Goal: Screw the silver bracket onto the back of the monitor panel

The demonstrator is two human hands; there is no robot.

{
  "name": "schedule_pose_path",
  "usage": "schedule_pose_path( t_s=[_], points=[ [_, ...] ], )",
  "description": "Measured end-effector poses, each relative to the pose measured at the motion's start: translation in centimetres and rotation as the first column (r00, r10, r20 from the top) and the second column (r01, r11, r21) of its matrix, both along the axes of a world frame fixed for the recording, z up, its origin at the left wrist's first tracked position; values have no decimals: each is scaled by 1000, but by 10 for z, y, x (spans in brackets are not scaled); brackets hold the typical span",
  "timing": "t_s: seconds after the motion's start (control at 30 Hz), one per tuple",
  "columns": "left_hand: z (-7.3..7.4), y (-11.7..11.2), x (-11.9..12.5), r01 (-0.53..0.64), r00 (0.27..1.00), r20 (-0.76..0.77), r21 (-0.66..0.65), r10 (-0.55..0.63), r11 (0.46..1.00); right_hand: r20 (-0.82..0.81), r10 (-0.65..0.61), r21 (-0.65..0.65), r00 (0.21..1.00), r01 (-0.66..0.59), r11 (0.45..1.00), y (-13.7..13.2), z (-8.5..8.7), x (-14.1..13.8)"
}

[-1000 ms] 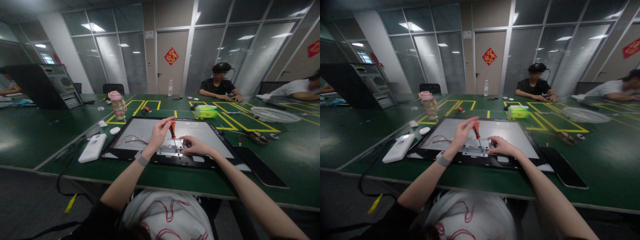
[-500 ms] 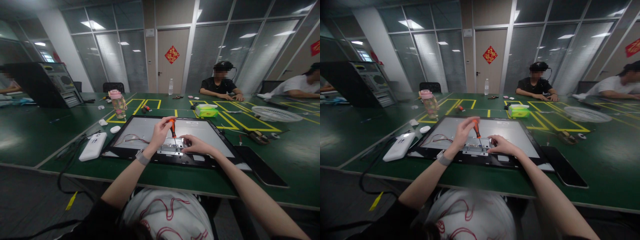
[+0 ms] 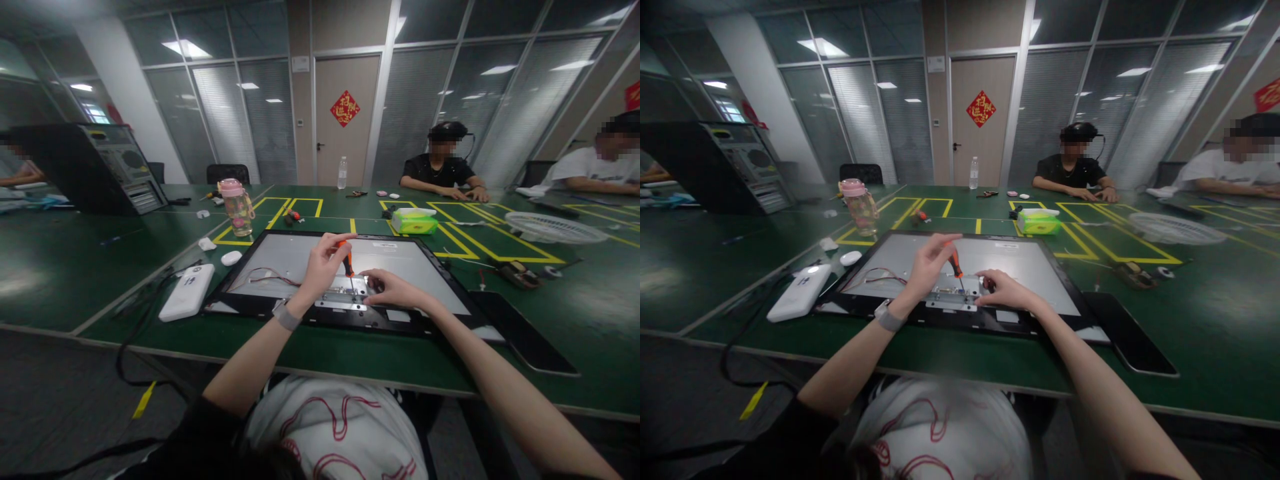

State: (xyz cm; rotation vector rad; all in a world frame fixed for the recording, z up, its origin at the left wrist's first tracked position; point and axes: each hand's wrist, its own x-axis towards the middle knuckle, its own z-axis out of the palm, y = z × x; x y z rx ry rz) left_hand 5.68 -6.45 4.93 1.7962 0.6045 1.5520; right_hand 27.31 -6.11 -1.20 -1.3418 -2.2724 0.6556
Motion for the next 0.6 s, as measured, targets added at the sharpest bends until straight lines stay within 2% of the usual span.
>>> schedule_pose_path(
  t_s=[0.17,0.37,0.6],
  points=[
    [1,-1,0,90,996,29,-38,-89,995,-6,1,-3,1000,-1,1000,0,0,0],
    [-3,1,1,37,999,-3,-18,-37,999,-5,8,19,1000,-8,1000,1,-1,0],
    [-2,0,0,181,983,44,-68,-178,981,-1,11,7,1000,-11,1000,-1,1,0]
  ],
)
